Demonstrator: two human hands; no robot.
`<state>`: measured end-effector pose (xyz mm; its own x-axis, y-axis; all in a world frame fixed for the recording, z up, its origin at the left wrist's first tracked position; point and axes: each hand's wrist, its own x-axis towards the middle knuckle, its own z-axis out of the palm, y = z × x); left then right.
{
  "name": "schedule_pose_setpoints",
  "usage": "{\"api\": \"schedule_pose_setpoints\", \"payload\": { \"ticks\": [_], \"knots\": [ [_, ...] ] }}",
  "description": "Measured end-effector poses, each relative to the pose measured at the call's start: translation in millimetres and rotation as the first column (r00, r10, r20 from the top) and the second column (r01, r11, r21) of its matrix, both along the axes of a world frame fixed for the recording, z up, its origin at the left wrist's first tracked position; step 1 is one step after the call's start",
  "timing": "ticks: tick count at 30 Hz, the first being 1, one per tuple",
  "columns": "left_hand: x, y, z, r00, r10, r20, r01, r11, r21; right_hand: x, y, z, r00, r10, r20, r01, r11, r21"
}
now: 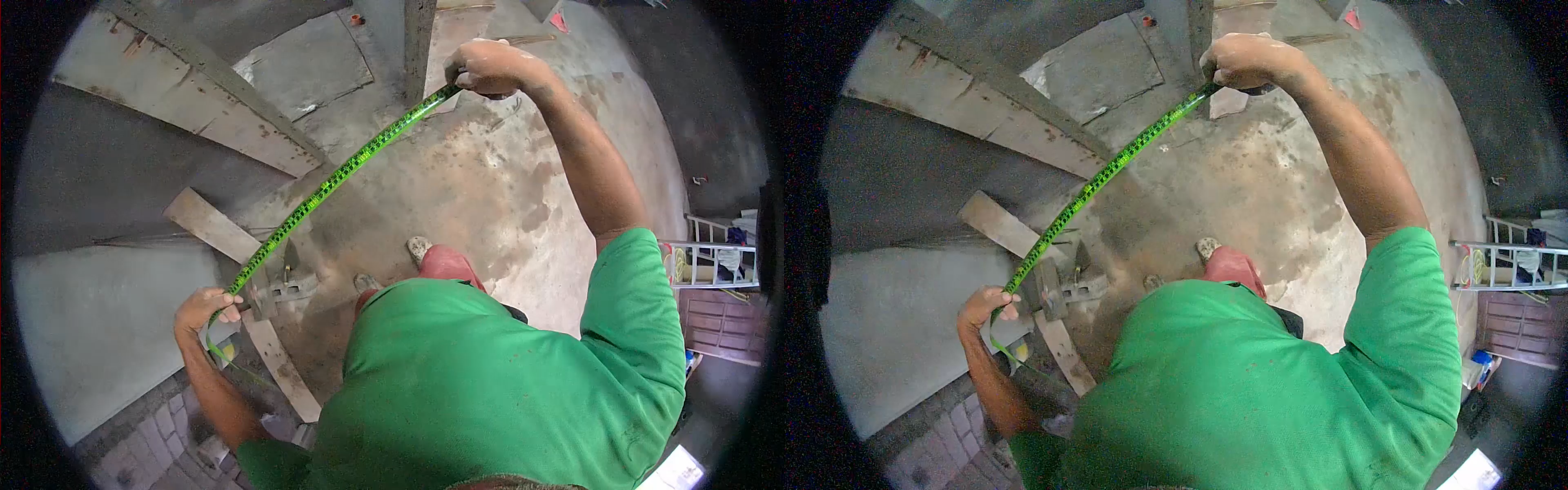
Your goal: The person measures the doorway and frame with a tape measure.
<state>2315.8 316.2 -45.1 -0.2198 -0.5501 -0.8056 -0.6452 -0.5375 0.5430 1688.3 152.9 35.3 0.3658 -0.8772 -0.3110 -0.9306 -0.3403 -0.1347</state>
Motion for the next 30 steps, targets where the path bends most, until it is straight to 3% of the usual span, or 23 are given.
{"api": "schedule_pose_setpoints", "payload": {
  "ticks": [5,8,10,11,13,14,16,19,21,24,30],
  "knots": [
    [-5,-5,7,1.000,-0.016,-0.003,0.016,1.000,0.023,-7,-8,-27,0.995,0.090,0.038,-0.086,0.991,-0.100],
    [-44,1,15,0.996,0.092,-0.006,-0.092,0.995,-0.044,-7,-9,-37,0.996,0.078,0.048,-0.072,0.992,-0.102],
    [-82,-9,18,0.991,0.125,-0.055,-0.136,0.933,-0.334,-11,-14,-43,0.990,0.098,0.106,-0.096,0.995,-0.021],
    [-98,-14,21,0.991,0.125,-0.057,-0.137,0.930,-0.340,-13,-11,-40,0.990,0.098,0.104,-0.096,0.995,-0.028],
    [-117,-18,25,0.984,0.174,0.026,-0.132,0.825,-0.549,-11,1,-35,0.989,0.089,0.120,-0.087,0.996,-0.029],
    [-113,-20,29,0.982,0.184,0.046,-0.130,0.829,-0.544,-10,2,-34,0.989,0.088,0.116,-0.086,0.996,-0.026],
    [-110,-28,36,0.984,0.165,0.062,-0.112,0.858,-0.500,-22,-3,-36,0.941,0.184,0.283,-0.210,0.976,0.065],
    [-94,-45,40,0.989,0.116,0.088,-0.067,0.900,-0.431,-17,-5,-36,0.927,0.285,0.244,-0.315,0.944,0.094],
    [-92,-48,42,0.991,0.089,0.098,-0.042,0.912,-0.408,-18,-5,-41,0.926,0.257,0.275,-0.294,0.950,0.101],
    [-99,-45,55,0.990,0.105,0.099,-0.055,0.910,-0.411,-18,3,-28,0.958,0.221,0.184,-0.244,0.964,0.110],
    [-75,-39,69,0.973,0.142,0.180,-0.049,0.895,-0.443,-53,-5,-28,0.939,0.243,0.242,-0.268,0.960,0.079]
  ]
}}
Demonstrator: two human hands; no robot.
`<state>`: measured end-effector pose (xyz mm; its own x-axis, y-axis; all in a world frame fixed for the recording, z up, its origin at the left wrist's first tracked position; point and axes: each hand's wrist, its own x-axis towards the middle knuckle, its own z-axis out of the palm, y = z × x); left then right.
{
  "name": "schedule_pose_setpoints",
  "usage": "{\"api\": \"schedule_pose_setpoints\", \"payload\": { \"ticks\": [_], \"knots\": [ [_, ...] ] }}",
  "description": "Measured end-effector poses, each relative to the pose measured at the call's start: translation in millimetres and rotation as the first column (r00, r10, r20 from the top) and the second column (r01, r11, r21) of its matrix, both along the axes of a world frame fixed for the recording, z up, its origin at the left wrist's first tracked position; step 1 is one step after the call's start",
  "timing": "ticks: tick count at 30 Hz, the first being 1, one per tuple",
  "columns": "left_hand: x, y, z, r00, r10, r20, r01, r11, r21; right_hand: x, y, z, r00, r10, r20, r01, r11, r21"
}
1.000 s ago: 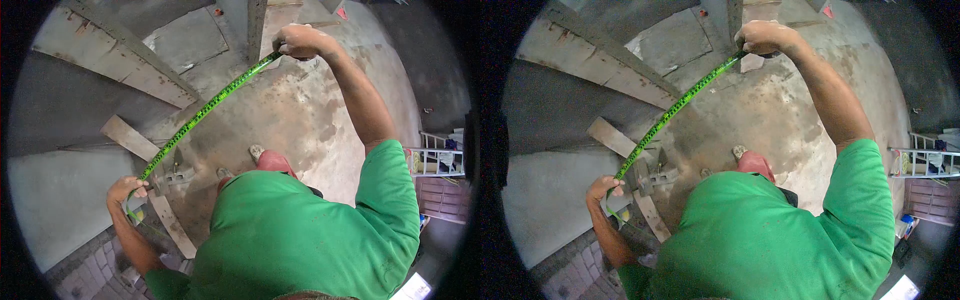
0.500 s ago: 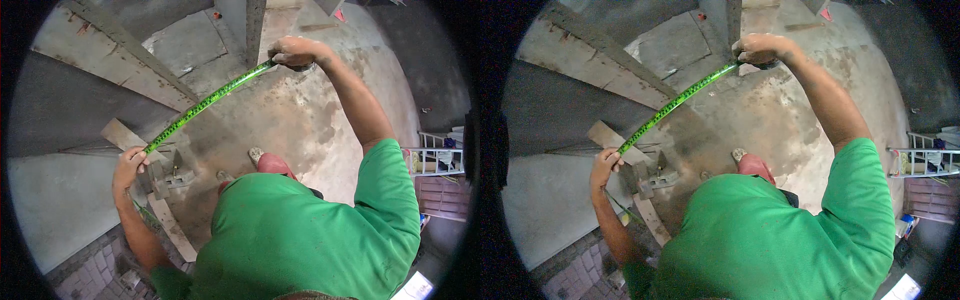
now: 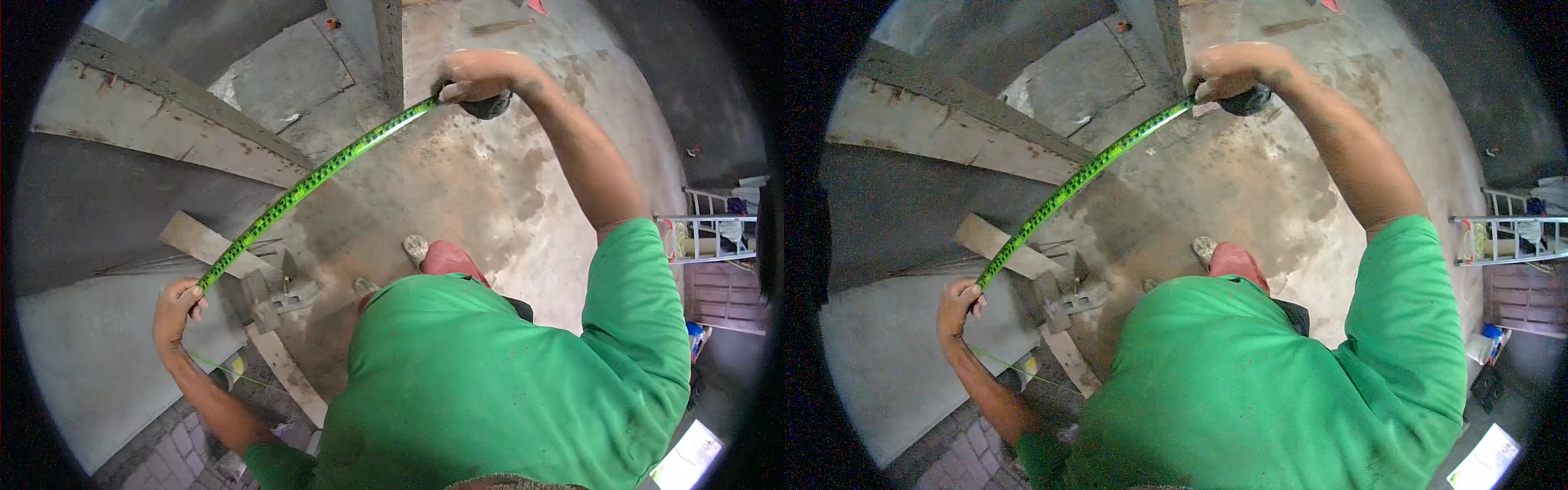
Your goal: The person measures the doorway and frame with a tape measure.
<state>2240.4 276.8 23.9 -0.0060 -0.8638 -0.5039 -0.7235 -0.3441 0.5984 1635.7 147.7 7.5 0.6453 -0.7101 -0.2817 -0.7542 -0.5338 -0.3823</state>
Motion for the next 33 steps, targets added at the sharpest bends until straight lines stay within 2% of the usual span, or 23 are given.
{"api": "schedule_pose_setpoints", "payload": {
  "ticks": [4,7,9,12,18,20,25,28,30,33],
  "knots": [
    [1,-1,9,1.000,-0.017,0.026,0.017,1.000,0.004,-2,-6,-6,0.997,-0.019,0.076,0.017,1.000,0.026],
    [1,-2,12,0.999,-0.006,0.041,0.007,1.000,-0.018,4,-1,5,0.990,-0.047,0.132,0.053,0.998,-0.042],
    [4,-3,13,0.998,0.006,0.056,-0.005,0.999,-0.031,7,0,10,0.994,-0.085,0.064,0.089,0.994,-0.061],
    [11,-7,14,0.999,-0.026,0.036,0.027,1.000,-0.009,10,-6,5,0.992,-0.077,0.097,0.087,0.991,-0.100],
    [13,-10,15,0.999,0.042,-0.012,-0.042,0.999,-0.017,16,-18,3,0.993,-0.058,0.098,0.064,0.996,-0.060],
    [12,-12,17,1.000,-0.012,0.028,0.013,1.000,-0.022,16,-19,0,0.991,-0.074,0.111,0.081,0.995,-0.064],
    [15,-13,16,1.000,-0.021,0.023,0.021,0.999,-0.029,19,-16,9,0.993,-0.080,0.088,0.088,0.992,-0.091],
    [18,-15,16,1.000,-0.022,0.013,0.022,0.998,-0.050,16,-18,6,0.990,-0.092,0.109,0.104,0.988,-0.112],
    [17,-15,17,1.000,-0.021,-0.003,0.021,0.998,-0.065,12,-19,4,0.983,-0.035,0.181,0.057,0.991,-0.120],
    [17,-19,21,0.998,-0.036,0.053,0.038,0.998,-0.045,14,-14,13,0.990,-0.052,0.134,0.069,0.990,-0.124]
  ]
}}
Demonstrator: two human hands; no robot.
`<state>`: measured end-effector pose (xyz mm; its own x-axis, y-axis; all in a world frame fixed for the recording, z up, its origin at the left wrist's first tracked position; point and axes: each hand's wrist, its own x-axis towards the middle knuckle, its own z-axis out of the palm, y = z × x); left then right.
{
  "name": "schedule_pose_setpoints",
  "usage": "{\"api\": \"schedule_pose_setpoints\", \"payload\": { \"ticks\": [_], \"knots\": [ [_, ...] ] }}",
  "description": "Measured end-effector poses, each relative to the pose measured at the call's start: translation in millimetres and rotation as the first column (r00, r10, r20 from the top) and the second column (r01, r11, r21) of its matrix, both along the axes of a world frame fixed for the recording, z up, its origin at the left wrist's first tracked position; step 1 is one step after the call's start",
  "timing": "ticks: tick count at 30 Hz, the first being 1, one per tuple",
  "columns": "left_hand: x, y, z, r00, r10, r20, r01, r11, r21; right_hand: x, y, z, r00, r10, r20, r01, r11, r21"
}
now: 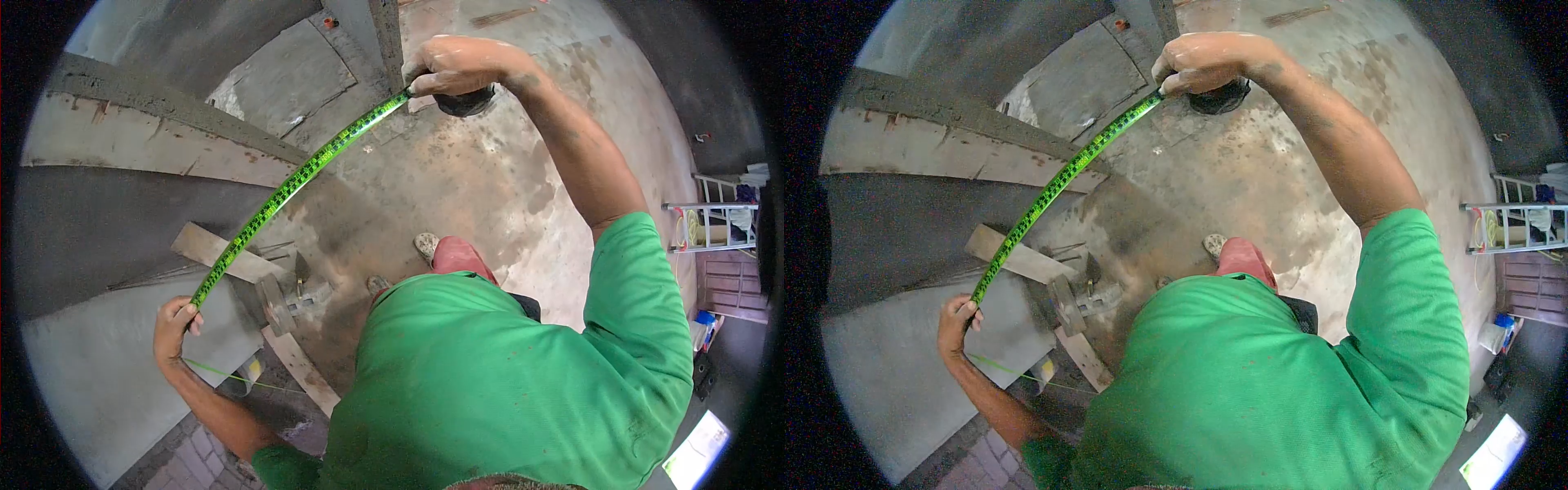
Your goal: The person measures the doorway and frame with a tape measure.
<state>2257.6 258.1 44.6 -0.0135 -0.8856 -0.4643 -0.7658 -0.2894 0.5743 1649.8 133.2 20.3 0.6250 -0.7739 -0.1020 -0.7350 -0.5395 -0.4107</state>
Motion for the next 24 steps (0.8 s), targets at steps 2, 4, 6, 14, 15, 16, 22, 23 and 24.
{"api": "schedule_pose_setpoints", "payload": {
  "ticks": [2,4,6,14,15,16,22,23,24],
  "knots": [
    [6,-2,-2,1.000,0.017,-0.015,-0.016,0.998,0.053,-3,-3,-5,1.000,0.023,0.007,-0.023,1.000,-0.017],
    [10,-2,-6,0.999,0.036,-0.030,-0.035,0.999,0.038,-2,-5,-5,0.999,0.050,0.012,-0.050,0.998,-0.034],
    [8,-1,-6,0.997,0.059,-0.046,-0.058,0.998,0.023,3,-1,0,1.000,0.016,-0.001,-0.016,0.999,-0.031],
    [-15,31,26,0.972,0.230,0.051,-0.227,0.972,-0.057,17,-4,-9,0.992,-0.120,-0.038,0.101,0.941,-0.324],
    [-14,38,29,0.970,0.214,0.117,-0.199,0.972,-0.121,21,-12,-15,0.994,-0.098,-0.043,0.076,0.931,-0.357],
    [-8,53,31,0.952,0.233,0.200,-0.198,0.964,-0.178,25,-15,-16,0.998,-0.065,0.003,0.061,0.913,-0.403],
    [-16,163,53,0.613,0.447,0.651,-0.080,0.855,-0.513,19,-113,-47,0.900,-0.053,0.433,0.258,0.865,-0.431],
    [-14,182,61,0.612,0.530,0.587,-0.162,0.810,-0.563,26,-122,-37,0.953,-0.085,0.292,0.219,0.857,-0.467],
    [4,210,65,0.567,0.572,0.593,-0.206,0.795,-0.570,33,-132,-28,0.984,-0.108,0.144,0.166,0.850,-0.501]
  ]
}}
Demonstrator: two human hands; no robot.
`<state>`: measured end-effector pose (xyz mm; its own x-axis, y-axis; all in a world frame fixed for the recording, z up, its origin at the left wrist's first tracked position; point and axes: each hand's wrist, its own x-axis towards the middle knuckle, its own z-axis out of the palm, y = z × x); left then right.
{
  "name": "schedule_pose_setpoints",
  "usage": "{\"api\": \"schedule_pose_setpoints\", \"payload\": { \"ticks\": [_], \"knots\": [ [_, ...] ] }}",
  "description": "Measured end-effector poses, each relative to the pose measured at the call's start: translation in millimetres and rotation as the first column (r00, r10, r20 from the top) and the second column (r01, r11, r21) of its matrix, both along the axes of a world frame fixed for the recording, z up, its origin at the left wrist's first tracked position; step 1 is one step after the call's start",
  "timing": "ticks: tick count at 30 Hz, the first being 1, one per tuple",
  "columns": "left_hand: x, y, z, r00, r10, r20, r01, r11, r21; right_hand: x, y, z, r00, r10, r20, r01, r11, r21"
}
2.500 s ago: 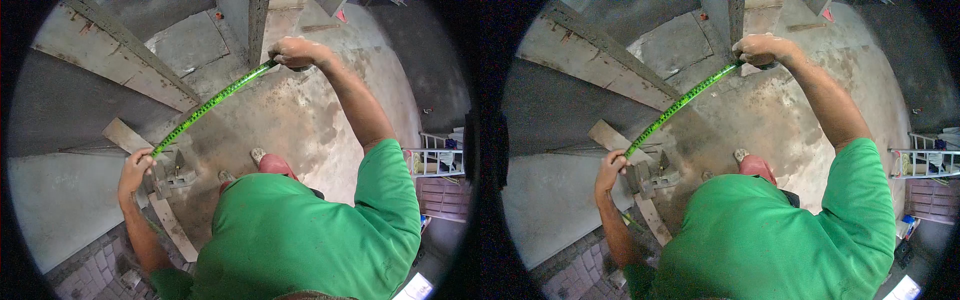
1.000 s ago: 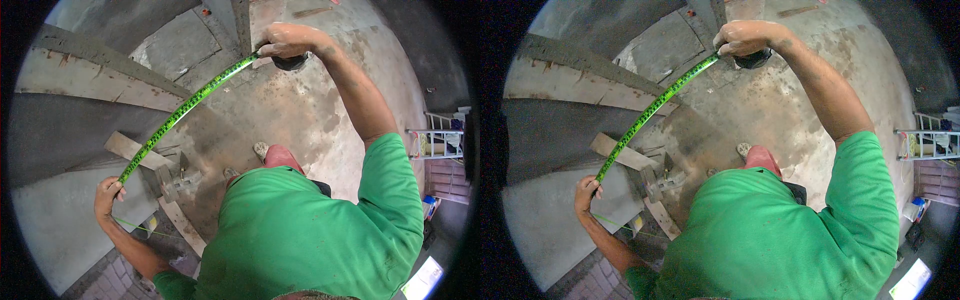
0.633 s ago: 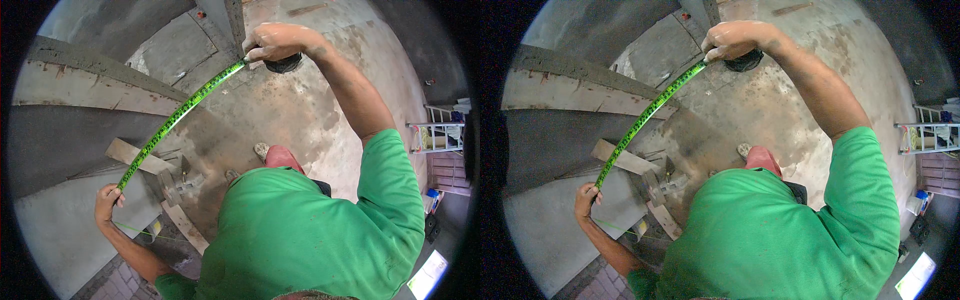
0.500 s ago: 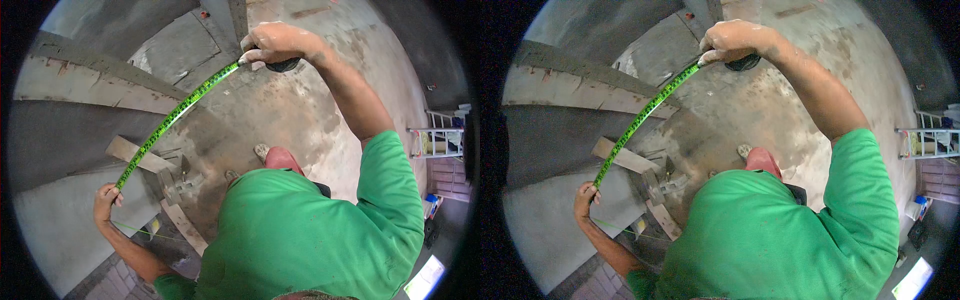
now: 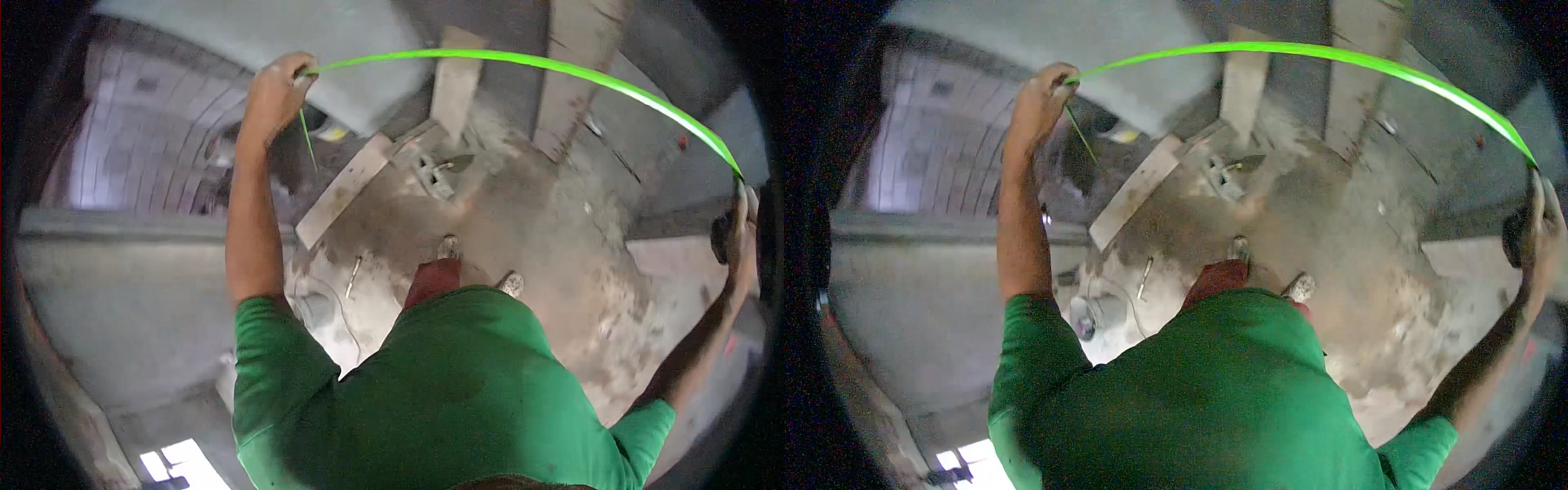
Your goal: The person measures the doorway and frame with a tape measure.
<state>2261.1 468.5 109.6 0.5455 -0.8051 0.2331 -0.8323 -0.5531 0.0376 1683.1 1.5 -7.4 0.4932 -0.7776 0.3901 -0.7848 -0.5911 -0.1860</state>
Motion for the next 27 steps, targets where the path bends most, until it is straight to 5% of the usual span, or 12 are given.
{"api": "schedule_pose_setpoints", "payload": {
  "ticks": [2,3,6,13,17,19,20,22,23,25,26,27],
  "knots": [
    [25,55,-6,0.977,0.022,0.211,0.022,0.979,-0.204,17,-14,7,0.999,0.050,0.018,-0.049,0.996,-0.068],
    [40,84,-7,0.963,0.160,0.217,-0.103,0.962,-0.253,31,-17,12,0.995,0.080,0.053,-0.075,0.993,-0.094],
    [96,181,-15,0.920,0.174,0.352,-0.072,0.956,-0.284,79,-28,25,0.980,0.147,0.137,-0.126,0.981,-0.148],
    [223,379,-62,0.718,0.645,0.261,-0.566,0.759,-0.322,243,-25,50,0.930,0.259,0.263,-0.211,0.957,-0.198],
    [291,461,-78,0.658,0.721,0.218,-0.673,0.693,-0.259,332,-17,53,0.899,0.299,0.319,-0.248,0.950,-0.190],
    [320,495,-74,0.686,0.702,-0.190,-0.697,0.558,-0.450,373,-13,52,0.881,0.318,0.351,-0.267,0.945,-0.186],
    [335,512,-68,0.672,0.714,-0.196,-0.709,0.544,-0.449,393,-12,50,0.872,0.330,0.360,-0.280,0.942,-0.185],
    [374,551,-50,0.609,0.753,0.250,-0.649,0.654,-0.389,435,-6,45,0.854,0.354,0.382,-0.306,0.935,-0.182],
    [395,577,-43,0.599,0.763,0.244,-0.662,0.643,-0.386,453,-3,41,0.845,0.363,0.392,-0.317,0.931,-0.178],
    [425,613,-22,0.368,0.873,0.321,-0.695,0.488,-0.528,493,1,32,0.827,0.384,0.412,-0.343,0.924,-0.172],
    [428,623,-8,0.355,0.880,0.317,-0.703,0.474,-0.530,514,3,29,0.813,0.400,0.423,-0.362,0.916,-0.170],
    [411,610,14,0.589,0.807,0.025,-0.629,0.479,-0.612,536,4,24,0.797,0.416,0.437,-0.382,0.909,-0.168]
  ]
}}
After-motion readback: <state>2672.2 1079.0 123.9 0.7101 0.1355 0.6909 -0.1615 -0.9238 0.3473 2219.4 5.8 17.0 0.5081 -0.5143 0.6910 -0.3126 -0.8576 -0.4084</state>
